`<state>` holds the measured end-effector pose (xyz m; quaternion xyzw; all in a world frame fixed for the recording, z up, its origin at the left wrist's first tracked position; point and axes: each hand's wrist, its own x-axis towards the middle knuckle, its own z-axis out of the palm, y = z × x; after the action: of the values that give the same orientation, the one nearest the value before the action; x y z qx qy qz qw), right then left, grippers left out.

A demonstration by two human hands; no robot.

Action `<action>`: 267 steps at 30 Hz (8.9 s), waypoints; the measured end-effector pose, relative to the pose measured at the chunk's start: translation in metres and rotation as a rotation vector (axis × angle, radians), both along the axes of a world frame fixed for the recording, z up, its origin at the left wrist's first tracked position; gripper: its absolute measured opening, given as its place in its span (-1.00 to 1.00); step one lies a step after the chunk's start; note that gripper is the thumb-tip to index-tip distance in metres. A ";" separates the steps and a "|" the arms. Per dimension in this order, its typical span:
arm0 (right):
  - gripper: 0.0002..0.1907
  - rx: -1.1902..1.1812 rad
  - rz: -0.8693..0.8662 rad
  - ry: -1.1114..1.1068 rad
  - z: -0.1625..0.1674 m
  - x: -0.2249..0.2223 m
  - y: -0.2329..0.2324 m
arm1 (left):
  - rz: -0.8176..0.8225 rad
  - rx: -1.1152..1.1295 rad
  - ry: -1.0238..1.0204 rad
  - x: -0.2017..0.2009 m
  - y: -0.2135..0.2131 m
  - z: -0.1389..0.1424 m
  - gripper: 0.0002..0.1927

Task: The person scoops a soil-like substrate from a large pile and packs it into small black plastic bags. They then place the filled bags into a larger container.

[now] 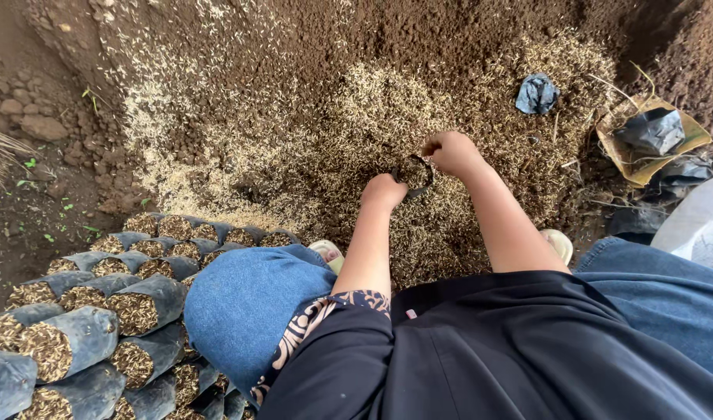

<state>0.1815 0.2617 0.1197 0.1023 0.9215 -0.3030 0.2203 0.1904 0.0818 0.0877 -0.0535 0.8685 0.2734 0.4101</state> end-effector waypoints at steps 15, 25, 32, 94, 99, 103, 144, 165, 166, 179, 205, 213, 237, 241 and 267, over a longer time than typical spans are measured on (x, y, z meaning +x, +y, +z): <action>-0.71 -0.008 0.088 -0.112 0.010 0.000 0.013 | 0.035 0.035 0.063 -0.004 -0.006 0.000 -0.69; -0.74 -0.177 0.039 -0.117 -0.014 0.009 0.010 | 0.060 0.020 0.073 -0.004 -0.003 0.000 -0.68; -0.62 0.174 -0.310 0.070 0.006 0.010 0.036 | 0.040 0.025 0.057 -0.004 -0.002 -0.004 -0.69; -0.61 0.014 -0.257 -0.170 -0.049 0.044 0.015 | -0.021 0.045 -0.093 -0.004 -0.003 -0.027 -0.65; -0.71 -0.427 -0.316 -0.169 -0.007 0.021 0.026 | 0.014 0.108 -0.135 0.000 -0.004 -0.031 -0.69; -0.63 -0.306 -0.036 -0.175 0.003 0.010 0.003 | 0.089 0.167 -0.153 -0.003 0.001 -0.040 -0.71; -0.63 -0.187 0.008 -0.160 0.018 0.015 -0.016 | -0.029 0.064 -0.066 0.000 -0.006 -0.032 -0.59; -0.66 -0.221 -0.230 -0.160 -0.040 0.018 -0.004 | -0.089 0.012 0.000 -0.001 -0.009 -0.046 -0.60; -0.65 -0.259 -0.313 -0.114 -0.040 0.021 0.006 | -0.094 0.015 0.006 -0.001 -0.009 -0.043 -0.57; -0.61 -0.062 -0.219 -0.042 -0.077 0.070 0.001 | -0.074 0.045 -0.021 0.001 -0.011 -0.041 -0.67; -0.69 -0.057 0.038 -0.247 -0.030 0.021 -0.044 | -0.039 0.061 -0.061 -0.001 -0.013 -0.030 -0.59; -0.56 0.130 -0.007 0.355 -0.083 0.039 0.006 | 0.028 0.104 -0.185 0.014 0.001 -0.021 -0.49; -0.76 -0.040 0.106 -0.044 -0.036 0.004 -0.028 | 0.197 0.170 0.227 0.000 -0.012 0.012 -0.55; -0.72 -0.090 0.109 -0.031 -0.035 0.003 -0.021 | 0.165 0.210 0.246 -0.002 -0.010 0.000 -0.62; -0.76 -0.145 -0.103 -0.178 -0.039 -0.044 -0.005 | 0.209 0.228 0.532 -0.046 -0.017 -0.041 -0.75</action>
<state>0.1376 0.2571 0.0803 0.1596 0.8675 -0.3696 0.2921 0.1443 0.0652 0.0468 -0.0228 0.8989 0.4140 0.1414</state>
